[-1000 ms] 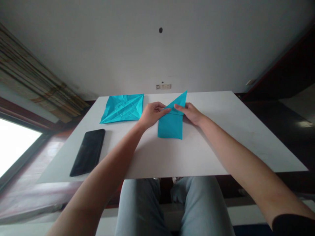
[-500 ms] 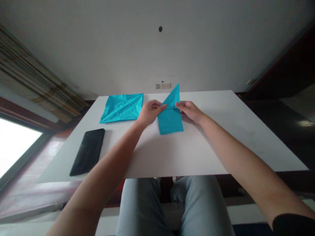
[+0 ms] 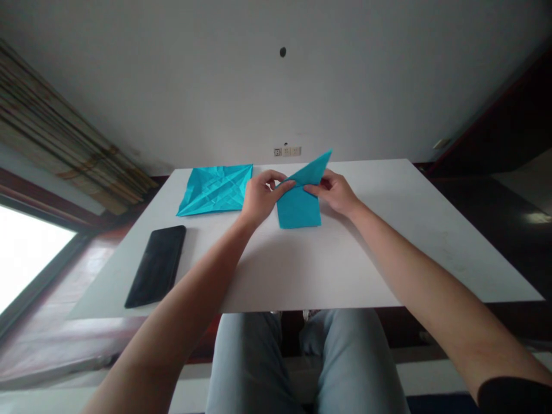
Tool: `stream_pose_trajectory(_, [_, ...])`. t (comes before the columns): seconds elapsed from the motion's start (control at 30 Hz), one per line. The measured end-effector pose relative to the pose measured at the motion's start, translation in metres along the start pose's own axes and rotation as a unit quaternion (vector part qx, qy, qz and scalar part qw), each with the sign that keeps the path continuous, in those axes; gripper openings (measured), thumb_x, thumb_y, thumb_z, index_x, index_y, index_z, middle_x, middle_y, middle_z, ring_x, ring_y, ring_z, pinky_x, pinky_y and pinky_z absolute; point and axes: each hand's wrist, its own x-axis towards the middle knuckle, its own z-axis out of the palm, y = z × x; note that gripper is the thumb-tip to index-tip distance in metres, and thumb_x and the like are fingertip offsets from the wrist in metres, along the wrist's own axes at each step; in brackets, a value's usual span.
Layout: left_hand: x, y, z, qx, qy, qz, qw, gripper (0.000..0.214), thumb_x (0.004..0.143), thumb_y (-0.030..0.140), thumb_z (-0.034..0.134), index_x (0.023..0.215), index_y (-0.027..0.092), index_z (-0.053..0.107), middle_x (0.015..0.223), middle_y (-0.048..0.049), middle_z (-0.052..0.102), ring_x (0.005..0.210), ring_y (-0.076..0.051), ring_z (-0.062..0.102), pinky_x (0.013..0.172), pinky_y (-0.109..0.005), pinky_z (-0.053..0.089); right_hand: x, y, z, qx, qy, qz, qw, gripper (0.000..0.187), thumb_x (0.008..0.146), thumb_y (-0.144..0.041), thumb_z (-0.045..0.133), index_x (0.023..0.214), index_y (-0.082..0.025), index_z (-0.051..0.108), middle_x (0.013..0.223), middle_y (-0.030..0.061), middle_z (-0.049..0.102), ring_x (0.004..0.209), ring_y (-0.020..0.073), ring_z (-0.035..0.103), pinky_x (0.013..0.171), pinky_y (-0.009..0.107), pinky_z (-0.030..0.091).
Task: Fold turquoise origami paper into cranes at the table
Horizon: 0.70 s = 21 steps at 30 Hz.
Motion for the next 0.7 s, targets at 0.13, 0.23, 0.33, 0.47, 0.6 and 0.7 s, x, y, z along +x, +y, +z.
stream_pose_trajectory(0.13, [-0.003,0.014,-0.001,0.023,0.025,0.055,0.998,0.025,0.088,0.043,0.1,0.095,0.027,0.083,0.091,-0.0021,0.066,0.079,-0.018,0.055,0.075,-0.033,0.05,-0.003,-0.016,-0.004,-0.089,0.068,-0.062,0.992,0.029,0.094,-0.063,0.093,0.098,-0.035,0.089,0.107,0.0076,0.072,0.105,0.0321,0.066,0.1,0.051,0.058])
stream_pose_trajectory(0.23, [-0.003,0.012,0.002,-0.03,0.046,0.016,0.998,0.037,0.099,0.059,0.09,0.105,0.026,0.075,0.078,0.0021,0.057,0.07,-0.015,0.052,0.068,-0.03,0.046,-0.006,-0.027,-0.01,-0.113,0.103,-0.086,0.985,0.025,0.098,-0.062,0.089,0.107,-0.038,0.091,0.102,0.0076,0.069,0.105,0.0335,0.066,0.103,0.053,0.057])
stream_pose_trajectory(0.33, [-0.002,0.004,0.004,-0.105,0.001,-0.046,0.993,0.058,0.106,0.082,0.07,0.101,0.024,0.067,0.078,0.0013,0.064,0.061,-0.012,0.056,0.062,-0.028,0.048,-0.009,-0.029,-0.011,-0.14,0.107,-0.124,0.976,0.028,0.103,-0.064,0.082,0.111,-0.04,0.093,0.105,0.0074,0.069,0.105,0.0316,0.067,0.099,0.05,0.058])
stream_pose_trajectory(0.47, [0.001,-0.005,0.005,-0.161,-0.062,-0.1,0.98,0.066,0.1,0.087,0.073,0.097,0.022,0.07,0.086,-0.0031,0.075,0.07,-0.016,0.074,0.069,-0.029,0.062,-0.008,-0.017,-0.009,-0.163,0.053,-0.19,0.967,0.035,0.106,-0.068,0.078,0.118,-0.039,0.094,0.116,0.0065,0.073,0.104,0.0267,0.07,0.086,0.042,0.06])
stream_pose_trajectory(0.6, [0.004,-0.015,0.008,-0.182,-0.038,-0.111,0.976,0.051,0.088,0.062,0.098,0.108,0.021,0.076,0.103,-0.0052,0.087,0.091,-0.022,0.084,0.079,-0.031,0.069,-0.003,-0.002,-0.008,-0.154,0.001,-0.195,0.969,0.037,0.112,-0.065,0.072,0.118,-0.036,0.094,0.112,0.007,0.078,0.101,0.0242,0.073,0.083,0.039,0.061])
stream_pose_trajectory(0.7, [0.005,-0.02,0.008,-0.189,-0.033,-0.113,0.975,0.046,0.088,0.055,0.099,0.112,0.021,0.079,0.109,-0.0063,0.09,0.1,-0.024,0.086,0.084,-0.033,0.07,0.001,0.006,-0.008,-0.089,0.008,-0.125,0.988,0.045,0.112,-0.071,0.067,0.126,-0.034,0.088,0.114,0.0068,0.081,0.099,0.0231,0.076,0.079,0.036,0.063])
